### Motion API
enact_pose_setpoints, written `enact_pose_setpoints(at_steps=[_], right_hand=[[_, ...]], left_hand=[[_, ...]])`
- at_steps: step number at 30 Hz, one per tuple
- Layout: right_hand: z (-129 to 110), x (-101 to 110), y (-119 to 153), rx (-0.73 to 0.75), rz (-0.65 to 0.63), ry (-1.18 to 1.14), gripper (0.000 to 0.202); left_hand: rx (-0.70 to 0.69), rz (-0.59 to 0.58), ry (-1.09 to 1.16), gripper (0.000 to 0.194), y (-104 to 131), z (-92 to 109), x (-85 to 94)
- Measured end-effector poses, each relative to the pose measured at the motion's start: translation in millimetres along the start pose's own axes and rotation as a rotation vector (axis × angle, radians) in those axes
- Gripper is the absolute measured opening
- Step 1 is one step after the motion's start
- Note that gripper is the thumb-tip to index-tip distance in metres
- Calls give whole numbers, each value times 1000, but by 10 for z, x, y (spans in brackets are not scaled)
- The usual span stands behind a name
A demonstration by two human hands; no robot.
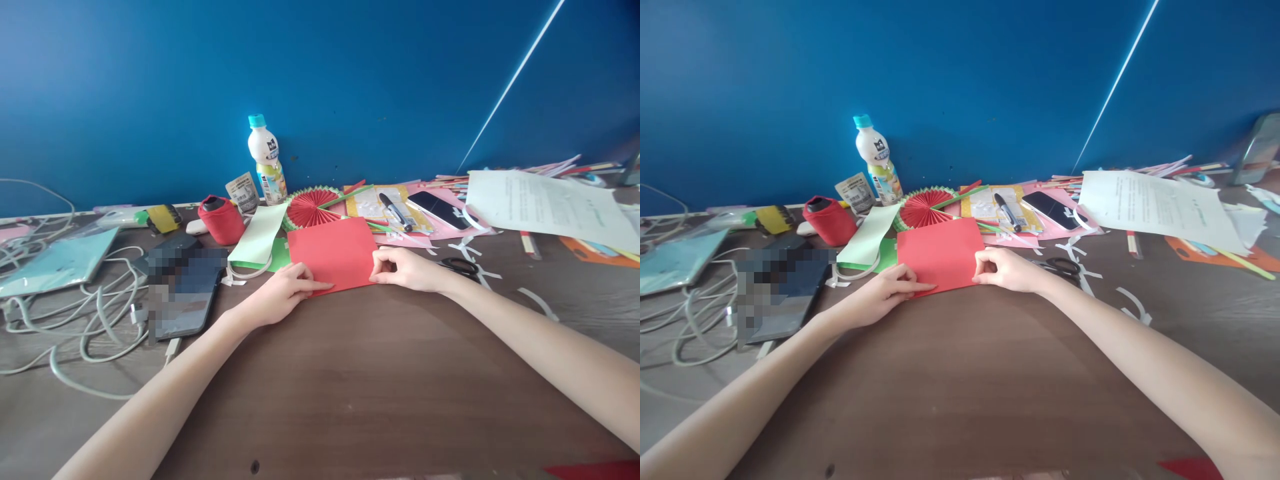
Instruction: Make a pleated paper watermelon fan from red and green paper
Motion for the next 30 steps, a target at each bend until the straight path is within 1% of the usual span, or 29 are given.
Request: enact_pose_setpoints(at_steps=[4, 7, 10, 14, 17, 21, 25, 30], right_hand=[[7, -6, 4, 1, 2, -17, 22], [18, -6, 5, -7, -2, -15, 22], [10, -1, 5, -3, -9, -3, 21], [-48, 4, 7, 96, -54, 41, 12], [-84, -1, 4, 203, -118, 106, 27], [-94, -14, -11, 299, -212, 239, 33], [-102, -17, -23, 293, -271, 323, 39], [-110, -22, -23, 260, -294, 348, 42]], left_hand=[[5, -6, -100, 50, 13, 24, -12], [-18, -28, -156, 53, 19, 55, -8], [-44, -23, -213, 57, 18, 82, 0], [-58, 2, -260, 59, 20, 97, 2], [-59, 23, -277, 61, 32, 94, -4], [-73, 57, -298, 65, 46, 101, -9], [-79, 69, -309, 68, 44, 122, -11], [-74, 42, -284, 70, 35, 118, -20]])
Point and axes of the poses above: each hand's wrist, its own y-axis away from the middle knuckle, its own x-axis out of the back of the hand, z = x × y, the point moved 2 cm from there along -y, towards the middle knuckle, and after that the axes turned 10 degrees about -y, right-handed, at the moved point
